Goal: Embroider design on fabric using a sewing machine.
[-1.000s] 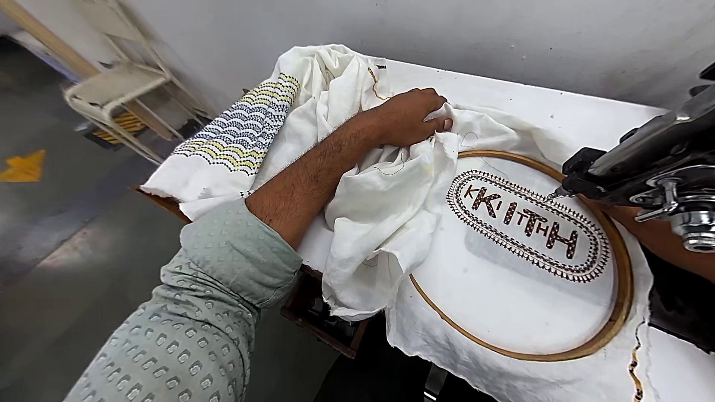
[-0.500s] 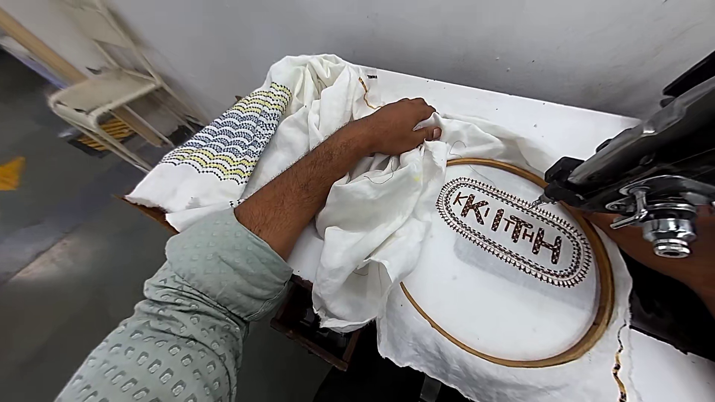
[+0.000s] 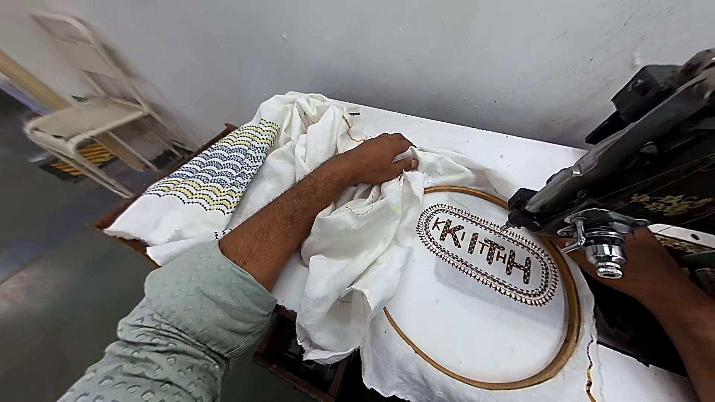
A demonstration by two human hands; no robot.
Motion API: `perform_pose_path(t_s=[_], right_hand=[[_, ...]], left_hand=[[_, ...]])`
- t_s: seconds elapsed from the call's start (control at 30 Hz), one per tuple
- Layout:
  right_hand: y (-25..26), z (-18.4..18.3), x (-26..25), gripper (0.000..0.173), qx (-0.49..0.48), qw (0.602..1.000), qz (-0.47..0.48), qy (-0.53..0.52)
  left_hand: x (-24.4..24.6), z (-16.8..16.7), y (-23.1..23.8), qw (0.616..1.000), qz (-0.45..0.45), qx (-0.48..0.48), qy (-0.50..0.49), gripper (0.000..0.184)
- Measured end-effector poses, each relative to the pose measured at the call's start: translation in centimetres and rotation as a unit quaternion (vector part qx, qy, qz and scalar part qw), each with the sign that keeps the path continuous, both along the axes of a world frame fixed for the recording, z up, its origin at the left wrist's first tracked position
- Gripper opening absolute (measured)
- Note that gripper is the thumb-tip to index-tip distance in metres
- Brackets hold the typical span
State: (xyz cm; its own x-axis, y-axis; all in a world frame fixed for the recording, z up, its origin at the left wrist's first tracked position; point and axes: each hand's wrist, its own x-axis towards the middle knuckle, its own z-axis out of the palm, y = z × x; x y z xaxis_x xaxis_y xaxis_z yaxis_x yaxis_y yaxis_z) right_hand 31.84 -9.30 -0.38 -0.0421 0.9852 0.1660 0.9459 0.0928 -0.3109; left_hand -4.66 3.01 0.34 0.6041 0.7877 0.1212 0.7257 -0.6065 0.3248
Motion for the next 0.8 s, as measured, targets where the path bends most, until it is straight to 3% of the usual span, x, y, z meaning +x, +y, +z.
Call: perform_pose_path(t_s=[0.8], right_hand=[[-0.24,0.15,-0.18,0.012,0.021,0.999,0.025,-0.004]], left_hand=[[0.01,0.12,-0.14,1.000,-0.005,0.000,0.003,0.045]])
